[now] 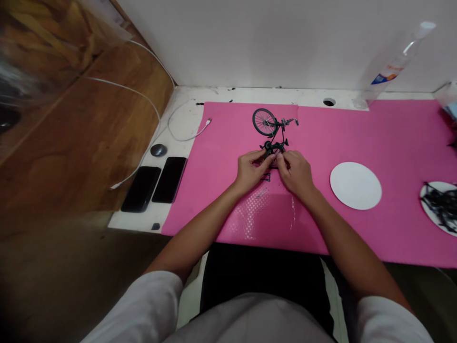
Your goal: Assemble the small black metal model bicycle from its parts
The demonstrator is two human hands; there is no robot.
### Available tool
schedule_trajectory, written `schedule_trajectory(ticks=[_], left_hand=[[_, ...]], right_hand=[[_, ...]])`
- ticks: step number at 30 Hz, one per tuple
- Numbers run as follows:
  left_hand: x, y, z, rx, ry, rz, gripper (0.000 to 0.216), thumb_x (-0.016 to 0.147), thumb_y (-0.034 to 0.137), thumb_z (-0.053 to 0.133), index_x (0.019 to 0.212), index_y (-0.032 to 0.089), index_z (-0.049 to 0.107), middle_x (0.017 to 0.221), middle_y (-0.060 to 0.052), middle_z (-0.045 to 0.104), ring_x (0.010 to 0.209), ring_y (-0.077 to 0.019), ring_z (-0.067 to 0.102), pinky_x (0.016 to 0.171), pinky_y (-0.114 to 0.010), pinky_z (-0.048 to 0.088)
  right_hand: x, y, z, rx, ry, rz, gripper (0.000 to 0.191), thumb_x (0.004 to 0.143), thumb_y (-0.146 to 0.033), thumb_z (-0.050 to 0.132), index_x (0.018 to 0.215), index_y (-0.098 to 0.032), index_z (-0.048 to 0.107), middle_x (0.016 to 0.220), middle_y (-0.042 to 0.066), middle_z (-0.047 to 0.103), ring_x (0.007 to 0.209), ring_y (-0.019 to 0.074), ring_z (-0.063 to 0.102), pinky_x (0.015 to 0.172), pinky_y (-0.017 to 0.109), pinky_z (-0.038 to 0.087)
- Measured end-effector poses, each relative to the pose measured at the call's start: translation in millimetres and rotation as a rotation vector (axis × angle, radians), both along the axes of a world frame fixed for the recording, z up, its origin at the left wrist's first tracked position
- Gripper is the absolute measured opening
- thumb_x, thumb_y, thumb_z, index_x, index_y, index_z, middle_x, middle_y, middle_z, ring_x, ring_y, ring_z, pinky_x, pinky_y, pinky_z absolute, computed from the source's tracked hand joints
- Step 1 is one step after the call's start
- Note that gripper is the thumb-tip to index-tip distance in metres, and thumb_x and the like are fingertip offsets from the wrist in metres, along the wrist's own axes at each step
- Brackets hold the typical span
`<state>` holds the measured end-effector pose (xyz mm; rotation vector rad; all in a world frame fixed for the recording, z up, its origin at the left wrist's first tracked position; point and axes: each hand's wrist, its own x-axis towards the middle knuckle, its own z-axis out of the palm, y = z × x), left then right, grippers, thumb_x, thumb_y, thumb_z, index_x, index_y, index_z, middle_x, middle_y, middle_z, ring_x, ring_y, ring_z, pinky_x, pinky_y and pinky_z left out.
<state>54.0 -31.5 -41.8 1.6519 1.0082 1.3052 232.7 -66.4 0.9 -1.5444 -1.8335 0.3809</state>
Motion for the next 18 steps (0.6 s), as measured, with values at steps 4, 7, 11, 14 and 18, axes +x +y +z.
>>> schedule_trajectory(ticks=[4,7,11,14,18], left_hand=[[-0.3,0.3,-0.6,-0.015,0.01,0.008,0.043,0.106,0.061,0.076,0.103,0.019,0.088,0.084,-0.003,0.076,0.071,-0.0139,0.059,0.069,-0.03,0.047],[-0.4,0.4,-0.6,-0.017,-0.003,0.014,0.042,0.105,0.06,0.078,0.1,0.02,0.087,0.079,-0.002,0.071,0.068,-0.0136,0.056,0.066,-0.03,0.045],[0.0,-0.9,1.6,-0.018,-0.011,0.007,0.047,0.103,0.065,0.078,0.096,0.02,0.087,0.077,-0.003,0.07,0.068,-0.0145,0.056,0.064,-0.03,0.047],[0.5,-2.0,3.2,-0.053,-0.022,-0.006,0.05,0.101,0.07,0.079,0.102,0.021,0.089,0.081,-0.004,0.075,0.072,-0.0163,0.062,0.066,-0.031,0.053],[0.0,-1.7,3.5,-0.054,-0.021,-0.002,0.051,0.102,0.07,0.077,0.105,0.021,0.089,0.083,-0.005,0.076,0.074,-0.0165,0.063,0.07,-0.031,0.054]], right_hand=[[-2.3,-3.2,1.4,-0.014,0.043,-0.051,0.025,0.102,-0.048,0.061,0.089,-0.026,0.061,0.079,0.004,0.065,0.077,0.0237,0.057,0.075,0.04,0.043],[-4.0,-4.2,0.9,-0.022,0.053,-0.064,0.017,0.094,-0.042,0.068,0.096,-0.026,0.064,0.079,0.003,0.065,0.076,0.023,0.058,0.073,0.038,0.044],[-1.7,-2.2,0.0,-0.003,0.008,-0.035,0.027,0.103,-0.045,0.06,0.084,-0.027,0.058,0.079,0.006,0.065,0.08,0.0249,0.058,0.077,0.041,0.045],[0.5,-1.2,-0.1,-0.009,-0.026,-0.017,0.042,0.112,-0.05,0.048,0.078,-0.026,0.053,0.08,0.008,0.068,0.084,0.0265,0.059,0.079,0.043,0.045],[-0.9,-2.2,-0.5,-0.03,-0.003,-0.058,0.033,0.106,-0.05,0.057,0.085,-0.026,0.06,0.08,0.007,0.068,0.078,0.025,0.059,0.075,0.041,0.044]])
